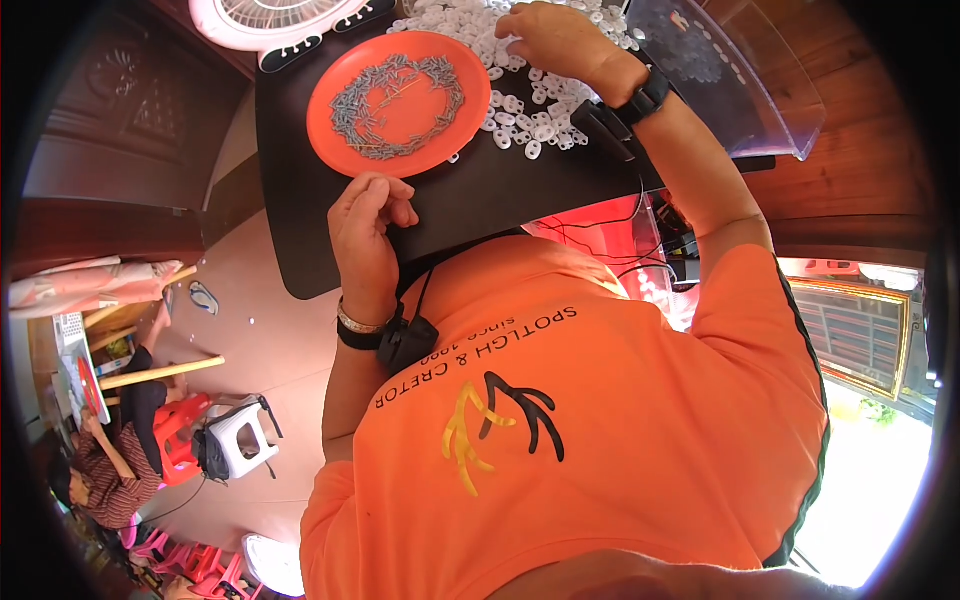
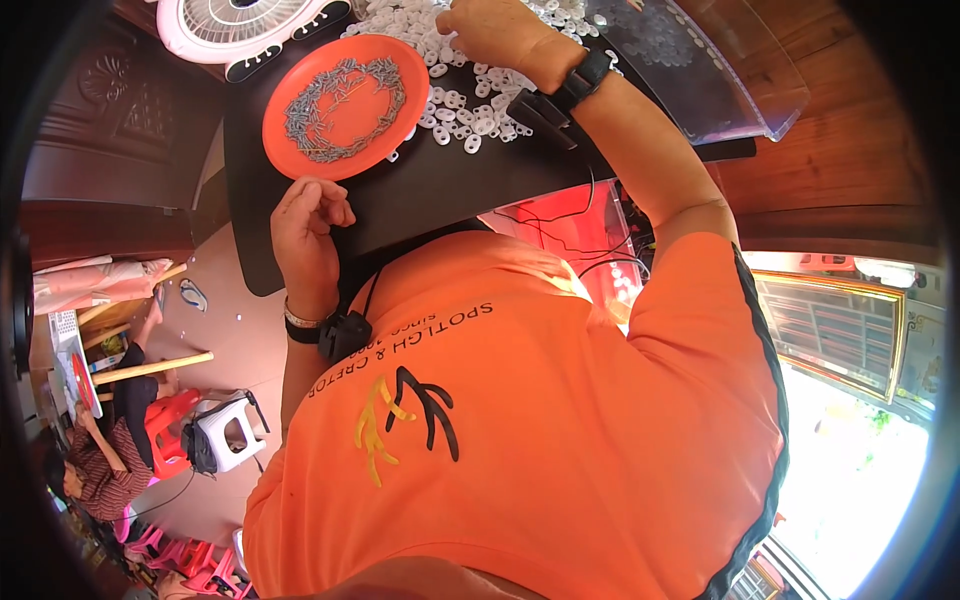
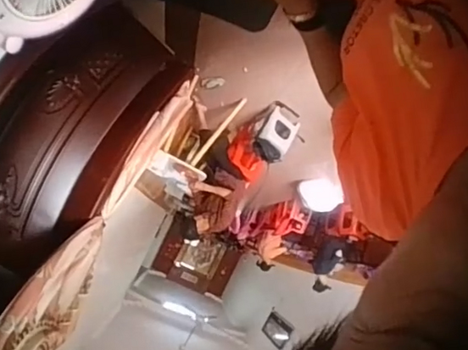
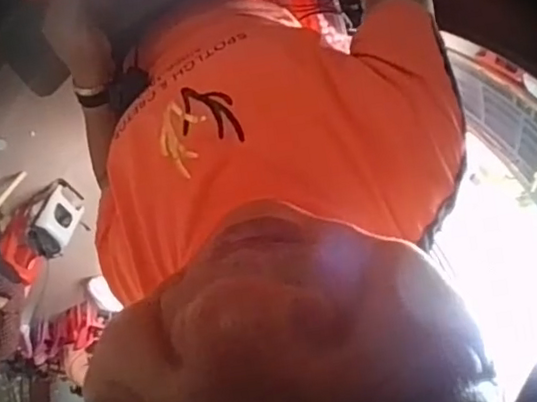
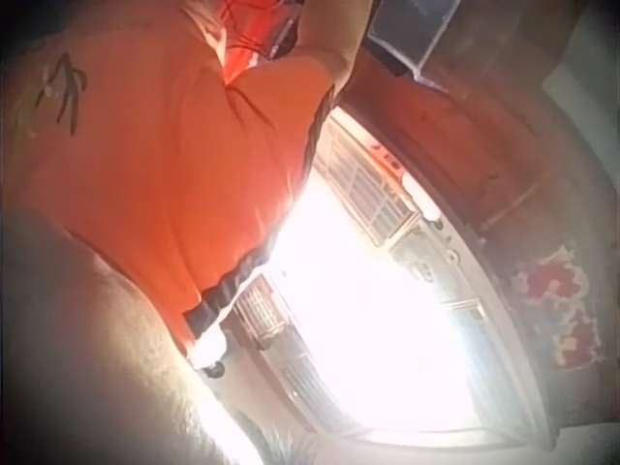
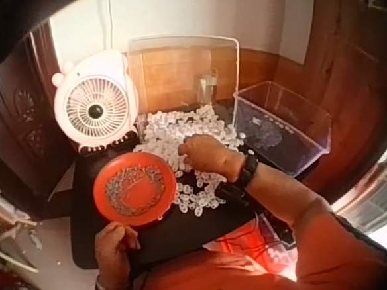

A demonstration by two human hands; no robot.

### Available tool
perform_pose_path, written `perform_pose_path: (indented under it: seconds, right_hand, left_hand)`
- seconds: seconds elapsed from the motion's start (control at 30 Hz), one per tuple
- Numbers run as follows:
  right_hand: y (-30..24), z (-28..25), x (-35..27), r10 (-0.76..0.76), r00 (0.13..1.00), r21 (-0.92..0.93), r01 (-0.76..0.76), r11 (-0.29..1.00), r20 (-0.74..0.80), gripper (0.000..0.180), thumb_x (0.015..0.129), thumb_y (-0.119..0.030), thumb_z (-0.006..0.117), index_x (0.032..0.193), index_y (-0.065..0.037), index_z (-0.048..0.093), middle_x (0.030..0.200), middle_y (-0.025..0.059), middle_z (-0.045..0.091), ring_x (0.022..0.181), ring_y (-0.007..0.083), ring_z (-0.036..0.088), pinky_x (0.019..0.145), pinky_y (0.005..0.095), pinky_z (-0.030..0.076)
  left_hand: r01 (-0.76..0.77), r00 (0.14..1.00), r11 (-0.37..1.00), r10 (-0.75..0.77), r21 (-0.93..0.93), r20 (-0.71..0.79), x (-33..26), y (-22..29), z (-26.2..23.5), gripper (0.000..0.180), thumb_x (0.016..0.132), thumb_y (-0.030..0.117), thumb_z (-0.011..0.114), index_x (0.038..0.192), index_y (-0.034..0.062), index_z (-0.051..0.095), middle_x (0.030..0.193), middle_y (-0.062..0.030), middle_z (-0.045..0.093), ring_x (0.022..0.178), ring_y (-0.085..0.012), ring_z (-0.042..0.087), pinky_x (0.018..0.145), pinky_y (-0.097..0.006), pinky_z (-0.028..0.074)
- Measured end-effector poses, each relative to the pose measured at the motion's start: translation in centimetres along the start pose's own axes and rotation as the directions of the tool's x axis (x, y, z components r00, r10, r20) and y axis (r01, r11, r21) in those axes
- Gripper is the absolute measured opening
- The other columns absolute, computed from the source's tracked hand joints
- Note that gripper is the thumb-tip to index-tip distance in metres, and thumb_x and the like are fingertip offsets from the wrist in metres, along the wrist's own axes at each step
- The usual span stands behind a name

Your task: Assembling small white plastic components by manually joining them with metal pins.

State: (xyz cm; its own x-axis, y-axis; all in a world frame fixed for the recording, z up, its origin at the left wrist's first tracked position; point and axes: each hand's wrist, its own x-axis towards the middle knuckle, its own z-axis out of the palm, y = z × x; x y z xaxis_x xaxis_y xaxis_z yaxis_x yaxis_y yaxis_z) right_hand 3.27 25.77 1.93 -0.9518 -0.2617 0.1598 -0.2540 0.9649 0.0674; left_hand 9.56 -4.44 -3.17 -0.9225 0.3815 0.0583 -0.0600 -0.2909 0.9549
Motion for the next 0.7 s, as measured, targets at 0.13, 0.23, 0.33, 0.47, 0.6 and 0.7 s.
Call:
perform_pose_path:
  seconds: [0.13,0.23,0.33,0.47,0.6,0.7]
  right_hand:
    - [0.1,-0.2,-0.3,0.033,0.995,-0.063,-0.027,0.998,0.095,0.019,0.077,-0.019,0.057,0.088,-0.007,0.067,0.082,0.0166,0.066,0.079,0.0341,0.064,0.069,0.0429,0.051]
    - [-0.1,0.4,-1.3,0.018,0.998,0.086,-0.023,0.996,0.054,0.014,0.080,-0.021,0.059,0.087,-0.009,0.063,0.084,0.0098,0.064,0.083,0.0293,0.062,0.073,0.0405,0.049]
    - [-0.1,1.6,-1.4,-0.002,0.999,0.045,0.003,0.999,-0.033,0.015,0.080,-0.020,0.059,0.088,-0.008,0.064,0.084,0.0098,0.064,0.082,0.0294,0.062,0.073,0.0411,0.049]
    - [-0.2,1.6,-1.1,-0.006,1.000,-0.006,0.006,1.000,-0.008,0.016,0.080,-0.020,0.059,0.088,-0.007,0.064,0.084,0.0102,0.064,0.082,0.0302,0.062,0.073,0.0410,0.049]
    - [0.4,1.9,-1.3,0.054,0.997,0.066,-0.050,0.997,-0.054,0.015,0.081,-0.020,0.059,0.088,-0.008,0.064,0.082,0.0104,0.064,0.082,0.0308,0.062,0.071,0.0412,0.049]
    - [0.7,1.5,-1.5,0.076,0.994,0.169,-0.062,0.984,-0.076,0.015,0.081,-0.021,0.059,0.087,-0.008,0.064,0.082,0.0101,0.063,0.081,0.0307,0.062,0.071,0.0414,0.049]
  left_hand:
    - [0.000,1.000,1.000,0.000,-0.004,0.004,0.0,0.0,0.1,0.028,0.090,0.018,0.047,0.079,-0.0030,0.061,0.061,-0.0040,0.052,0.058,-0.0118,0.049,0.059,-0.025,0.040]
    - [0.004,1.000,1.000,-0.004,0.005,0.008,0.0,0.0,0.2,0.027,0.090,0.017,0.047,0.079,-0.0032,0.061,0.062,-0.0038,0.051,0.059,-0.0116,0.049,0.059,-0.025,0.041]
    - [0.005,1.000,1.000,-0.005,0.005,0.016,0.1,0.0,0.2,0.027,0.090,0.017,0.047,0.080,-0.0033,0.061,0.062,-0.0038,0.051,0.059,-0.0114,0.049,0.059,-0.025,0.041]
    - [0.010,1.000,1.000,-0.010,-0.007,0.009,0.0,-0.1,0.1,0.027,0.091,0.017,0.047,0.080,-0.0033,0.061,0.062,-0.0038,0.052,0.059,-0.0114,0.049,0.060,-0.025,0.041]
    - [0.003,1.000,1.000,-0.003,0.001,0.008,-0.1,-0.1,0.1,0.027,0.091,0.017,0.047,0.080,-0.0034,0.061,0.063,-0.0039,0.052,0.060,-0.0113,0.049,0.061,-0.025,0.041]
    - [0.005,1.000,1.000,-0.005,0.004,0.009,-0.1,-0.1,0.1,0.027,0.091,0.017,0.047,0.080,-0.0035,0.061,0.063,-0.0040,0.052,0.060,-0.0113,0.049,0.061,-0.025,0.041]
